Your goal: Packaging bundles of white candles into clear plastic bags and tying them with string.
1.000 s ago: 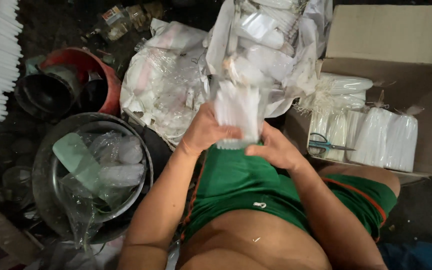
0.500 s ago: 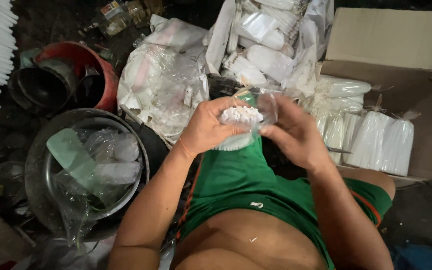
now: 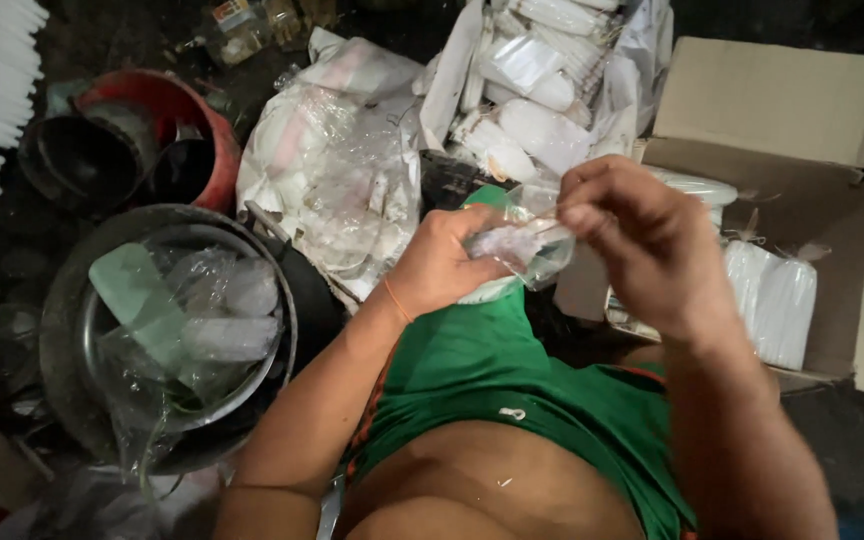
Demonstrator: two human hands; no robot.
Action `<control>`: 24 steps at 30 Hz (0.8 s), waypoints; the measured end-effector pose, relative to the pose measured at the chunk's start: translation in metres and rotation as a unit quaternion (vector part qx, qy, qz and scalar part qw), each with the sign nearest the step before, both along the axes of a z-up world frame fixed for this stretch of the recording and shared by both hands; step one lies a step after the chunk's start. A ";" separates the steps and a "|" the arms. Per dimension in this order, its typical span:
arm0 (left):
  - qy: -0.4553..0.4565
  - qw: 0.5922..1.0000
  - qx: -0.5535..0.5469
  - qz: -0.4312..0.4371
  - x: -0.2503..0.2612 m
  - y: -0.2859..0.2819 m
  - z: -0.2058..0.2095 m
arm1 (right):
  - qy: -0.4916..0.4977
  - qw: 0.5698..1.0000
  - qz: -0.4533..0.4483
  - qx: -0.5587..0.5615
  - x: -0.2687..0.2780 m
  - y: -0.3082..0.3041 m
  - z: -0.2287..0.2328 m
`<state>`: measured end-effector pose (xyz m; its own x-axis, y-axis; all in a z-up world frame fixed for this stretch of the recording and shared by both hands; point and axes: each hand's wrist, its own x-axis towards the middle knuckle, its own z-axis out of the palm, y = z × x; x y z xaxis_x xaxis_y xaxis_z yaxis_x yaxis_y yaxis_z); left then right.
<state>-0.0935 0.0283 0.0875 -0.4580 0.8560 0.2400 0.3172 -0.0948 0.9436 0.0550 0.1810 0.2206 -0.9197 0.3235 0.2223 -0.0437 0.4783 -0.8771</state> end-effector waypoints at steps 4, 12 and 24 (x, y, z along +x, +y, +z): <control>-0.014 1.000 -0.011 -0.011 0.003 -0.002 0.011 | -0.045 0.997 0.007 -0.065 -0.009 0.003 0.006; -0.148 0.987 -0.053 -0.044 0.009 -0.009 0.015 | -0.283 0.814 0.185 0.472 -0.025 0.013 0.045; 0.130 0.988 0.080 0.026 0.004 -0.017 0.059 | -0.002 0.999 -0.017 -0.045 0.012 0.017 -0.063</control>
<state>-0.0898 0.0110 0.1466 -0.4059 0.7738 0.4863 0.5550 -0.2140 0.8038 0.0672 0.1984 0.1580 -0.9086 0.3741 0.1860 -0.0239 0.3979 -0.9171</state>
